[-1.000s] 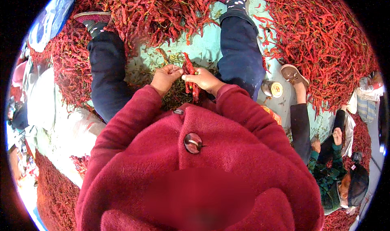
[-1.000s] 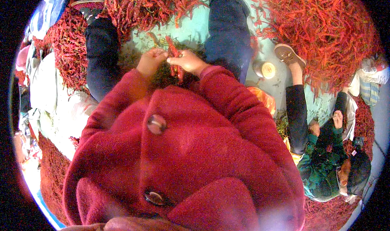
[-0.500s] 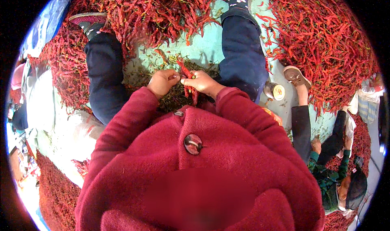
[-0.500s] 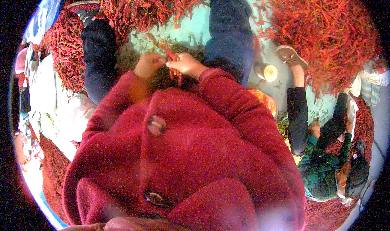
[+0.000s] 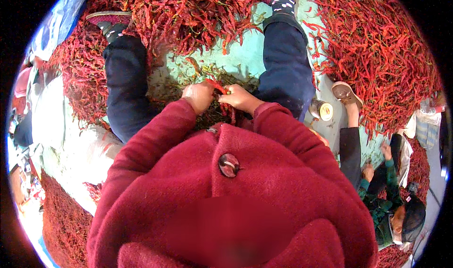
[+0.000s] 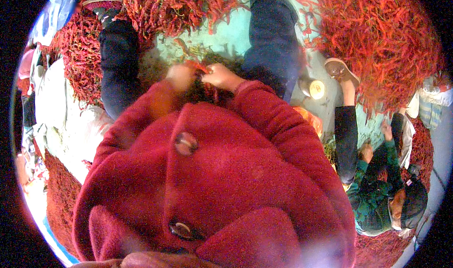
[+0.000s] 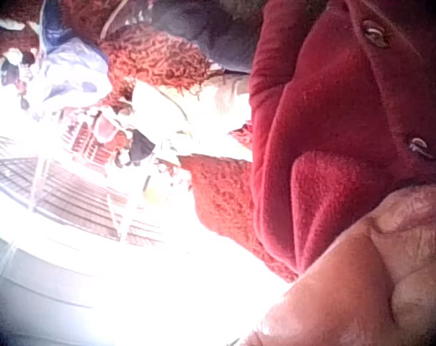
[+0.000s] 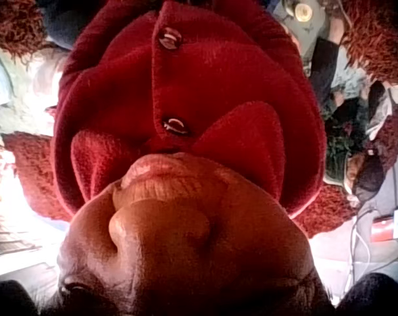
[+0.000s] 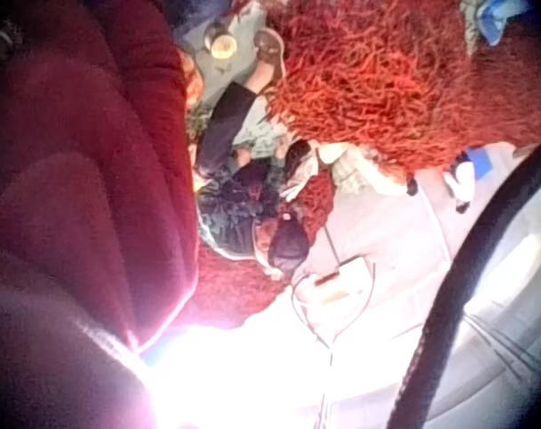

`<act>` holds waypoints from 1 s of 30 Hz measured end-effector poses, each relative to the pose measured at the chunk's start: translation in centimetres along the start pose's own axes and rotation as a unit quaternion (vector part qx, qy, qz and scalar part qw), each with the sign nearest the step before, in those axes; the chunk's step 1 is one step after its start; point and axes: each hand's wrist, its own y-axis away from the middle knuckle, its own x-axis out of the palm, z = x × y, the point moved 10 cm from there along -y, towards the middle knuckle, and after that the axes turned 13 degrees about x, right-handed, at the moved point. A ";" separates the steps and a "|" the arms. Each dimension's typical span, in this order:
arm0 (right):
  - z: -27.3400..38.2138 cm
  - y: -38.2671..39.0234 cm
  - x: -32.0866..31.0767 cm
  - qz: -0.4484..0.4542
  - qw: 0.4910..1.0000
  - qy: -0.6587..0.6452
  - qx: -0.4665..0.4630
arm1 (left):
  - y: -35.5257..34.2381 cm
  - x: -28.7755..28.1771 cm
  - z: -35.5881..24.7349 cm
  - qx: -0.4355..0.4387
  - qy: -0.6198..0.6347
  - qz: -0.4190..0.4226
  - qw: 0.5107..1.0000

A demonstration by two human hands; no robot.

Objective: The person sits cross-legged on the floor and removes stems from dried red chili peppers by hand. The de-stemmed peppers are placed into a white sack, while the stems are discarded onto the floor.

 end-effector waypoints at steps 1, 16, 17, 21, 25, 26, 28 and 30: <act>-0.2 -0.2 0.0 -0.001 1.000 0.009 0.006 | 0.1 0.0 0.0 -0.003 0.003 0.003 1.000; 2.9 2.0 2.3 0.078 0.996 -0.044 -0.002 | 2.8 4.2 5.0 0.087 0.209 -0.239 0.944; 2.2 1.4 2.2 0.085 0.989 -0.118 -0.034 | 1.3 3.7 4.4 0.076 0.109 -0.201 0.970; -1.2 -0.1 0.3 0.032 0.990 -0.138 -0.020 | -1.2 5.5 6.2 0.003 0.269 -0.163 0.949; 0.1 0.2 -0.3 0.004 0.990 -0.133 -0.044 | -0.5 4.1 5.3 0.088 0.190 -0.212 0.955; 0.1 0.5 -0.4 -0.004 0.984 -0.165 -0.068 | -0.1 3.4 4.2 0.067 0.237 -0.197 0.949; 2.7 2.0 -0.2 -0.052 0.987 -0.084 -0.126 | 0.2 4.9 6.2 0.106 0.178 -0.228 0.951; 0.9 1.9 -0.3 -0.041 0.995 -0.062 -0.068 | -0.1 4.6 4.8 0.125 0.165 -0.223 0.953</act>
